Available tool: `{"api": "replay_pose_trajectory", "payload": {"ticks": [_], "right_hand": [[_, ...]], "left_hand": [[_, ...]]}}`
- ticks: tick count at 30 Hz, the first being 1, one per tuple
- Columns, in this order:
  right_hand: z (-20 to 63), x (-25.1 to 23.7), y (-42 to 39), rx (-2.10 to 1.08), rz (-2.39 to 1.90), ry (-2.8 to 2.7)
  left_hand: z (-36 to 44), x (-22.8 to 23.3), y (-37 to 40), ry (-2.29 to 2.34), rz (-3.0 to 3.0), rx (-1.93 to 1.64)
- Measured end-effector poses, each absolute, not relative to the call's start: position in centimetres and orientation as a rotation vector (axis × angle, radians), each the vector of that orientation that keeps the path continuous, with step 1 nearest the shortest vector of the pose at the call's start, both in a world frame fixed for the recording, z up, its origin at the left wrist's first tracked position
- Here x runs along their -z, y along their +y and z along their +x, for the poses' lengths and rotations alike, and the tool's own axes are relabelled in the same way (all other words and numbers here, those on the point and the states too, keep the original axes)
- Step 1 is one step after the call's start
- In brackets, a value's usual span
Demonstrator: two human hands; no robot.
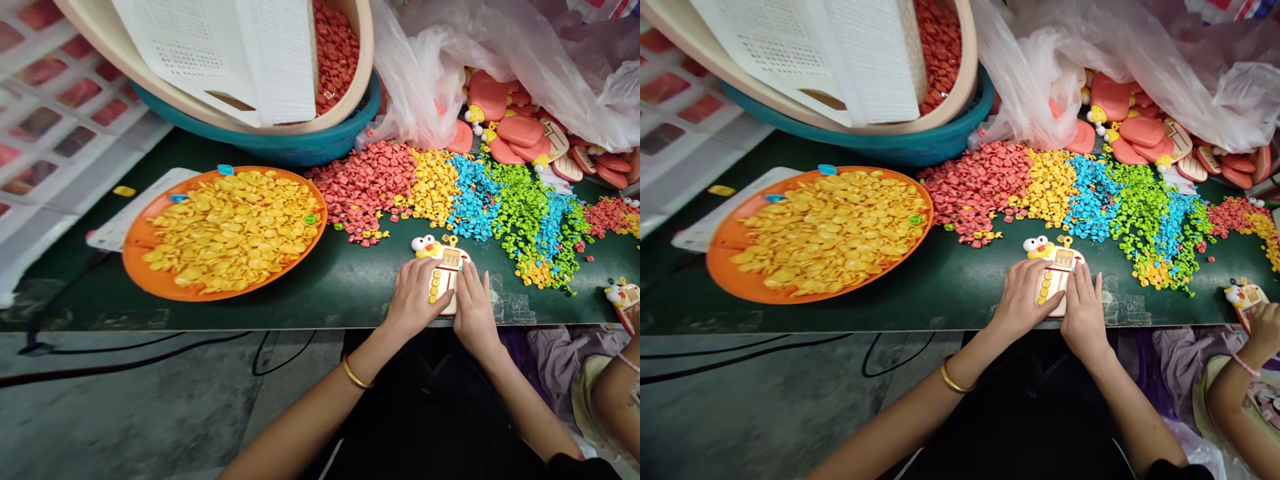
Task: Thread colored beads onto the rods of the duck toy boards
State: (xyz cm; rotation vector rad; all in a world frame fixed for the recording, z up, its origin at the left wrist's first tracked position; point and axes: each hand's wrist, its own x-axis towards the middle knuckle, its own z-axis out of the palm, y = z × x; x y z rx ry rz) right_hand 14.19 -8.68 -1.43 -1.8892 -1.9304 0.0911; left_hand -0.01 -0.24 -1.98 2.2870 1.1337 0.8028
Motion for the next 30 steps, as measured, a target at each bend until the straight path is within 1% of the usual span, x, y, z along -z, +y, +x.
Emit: {"api": "replay_pose_trajectory", "payload": {"ticks": [3, 8, 12, 15, 19, 24, 30], "right_hand": [[14.2, 0.7, -8.7, -0.122, -1.885, -1.958], [17.4, 0.4, -6.3, -0.246, -1.653, -2.059], [22.2, 0.9, -1.1, -0.028, -1.795, -1.782], [24.3, 1.3, 1.6, 0.040, -1.837, -1.817], [23.4, 1.1, 1.1, 0.077, -1.763, -1.772], [20.2, 1.2, -2.0, -0.131, -1.602, -1.726], [18.9, 1.4, -3.0, -0.243, -1.665, -1.690]], "left_hand": [[0.1, 1.6, -0.3, 1.134, 2.338, -0.754], [0.1, 1.0, -0.3, 1.114, 2.403, -0.726], [0.1, 0.5, 0.0, 1.023, 2.500, -0.660], [0.2, 0.2, 0.2, 0.896, 2.549, -0.675], [0.4, 0.3, 0.1, 0.858, 2.510, -0.755], [0.2, 0.6, 0.0, 0.910, 2.444, -0.750], [0.2, 0.6, 0.1, 0.959, 2.431, -0.709]]}}
